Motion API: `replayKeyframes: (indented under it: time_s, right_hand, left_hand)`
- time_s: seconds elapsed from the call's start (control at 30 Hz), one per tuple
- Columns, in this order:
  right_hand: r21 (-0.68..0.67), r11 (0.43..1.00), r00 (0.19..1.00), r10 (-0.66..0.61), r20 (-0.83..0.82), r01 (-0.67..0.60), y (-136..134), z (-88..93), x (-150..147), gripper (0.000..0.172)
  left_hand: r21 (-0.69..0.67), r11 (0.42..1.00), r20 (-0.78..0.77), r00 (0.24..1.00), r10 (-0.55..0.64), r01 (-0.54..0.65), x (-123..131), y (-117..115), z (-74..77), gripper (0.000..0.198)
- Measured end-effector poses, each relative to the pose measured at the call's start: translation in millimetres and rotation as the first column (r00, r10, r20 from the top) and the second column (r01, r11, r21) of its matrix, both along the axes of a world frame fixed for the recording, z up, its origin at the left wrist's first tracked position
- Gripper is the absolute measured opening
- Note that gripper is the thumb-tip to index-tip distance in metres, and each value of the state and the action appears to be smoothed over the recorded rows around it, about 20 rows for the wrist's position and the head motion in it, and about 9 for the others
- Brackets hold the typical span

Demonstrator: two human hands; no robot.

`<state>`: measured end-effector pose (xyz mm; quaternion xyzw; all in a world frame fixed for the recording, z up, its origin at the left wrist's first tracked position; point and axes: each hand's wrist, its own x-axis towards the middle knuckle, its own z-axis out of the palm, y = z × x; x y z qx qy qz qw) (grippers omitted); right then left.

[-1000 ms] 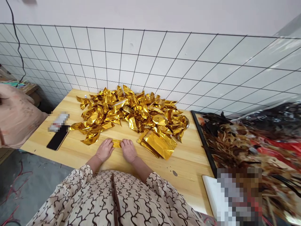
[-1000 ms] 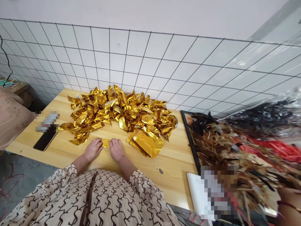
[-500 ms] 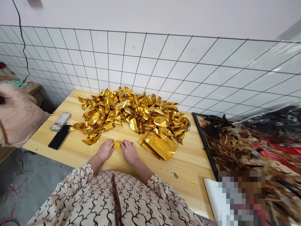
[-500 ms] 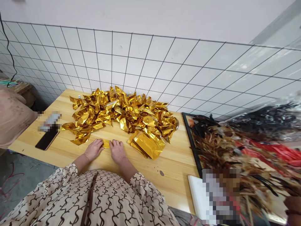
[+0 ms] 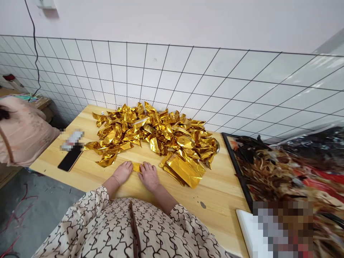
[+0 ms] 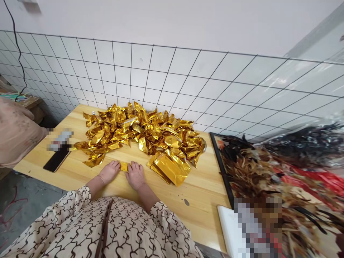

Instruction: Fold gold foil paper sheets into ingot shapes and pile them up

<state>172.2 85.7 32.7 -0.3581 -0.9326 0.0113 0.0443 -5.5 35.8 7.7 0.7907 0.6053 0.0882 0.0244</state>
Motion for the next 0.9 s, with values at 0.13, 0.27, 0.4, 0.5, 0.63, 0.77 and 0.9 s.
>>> replayKeyframes:
  time_s: [0.13, 0.27, 0.4, 0.5, 0.63, 0.77, 0.9]
  right_hand:
    - [0.025, 1.0, 1.0, 0.014, -0.005, -0.014, 1, -0.2, 0, 0.035]
    - [0.068, 0.997, 1.0, 0.029, 0.003, -0.029, 3, -1.0, -1, 0.032]
    - [0.118, 0.991, 0.998, 0.061, 0.002, -0.061, 6, -4.1, -2, 0.028]
    - [0.147, 0.986, 0.997, 0.076, -0.015, -0.073, 8, -6.6, -3, 0.023]
    - [0.14, 0.988, 0.997, 0.073, -0.036, -0.067, 9, -5.4, -2, 0.024]
    - [0.094, 0.994, 0.997, 0.062, -0.054, -0.056, 6, -1.4, 1, 0.025]
    - [0.02, 1.0, 0.996, 0.005, -0.085, -0.003, 6, -1.5, 2, 0.019]
  left_hand:
    - [0.021, 1.0, 0.009, 1.0, 0.008, -0.008, 2, -1, 4.9, 0.018]
    - [0.014, 1.0, 0.021, 0.999, 0.026, -0.026, 4, -2, 9.7, 0.021]
    - [-0.025, 0.999, 0.021, 0.999, 0.039, -0.038, 5, -2, 12.6, 0.019]
    - [-0.048, 0.998, 0.017, 0.999, 0.047, -0.046, 5, 0, 14.7, 0.019]
    - [-0.086, 0.994, 0.014, 0.998, 0.063, -0.062, 6, 2, 19.7, 0.018]
    - [-0.101, 0.99, 0.036, 0.994, 0.106, -0.102, 6, 2, 25.3, 0.022]
    - [-0.101, 0.984, 0.112, 0.981, 0.157, -0.146, 7, 1, 28.3, 0.024]
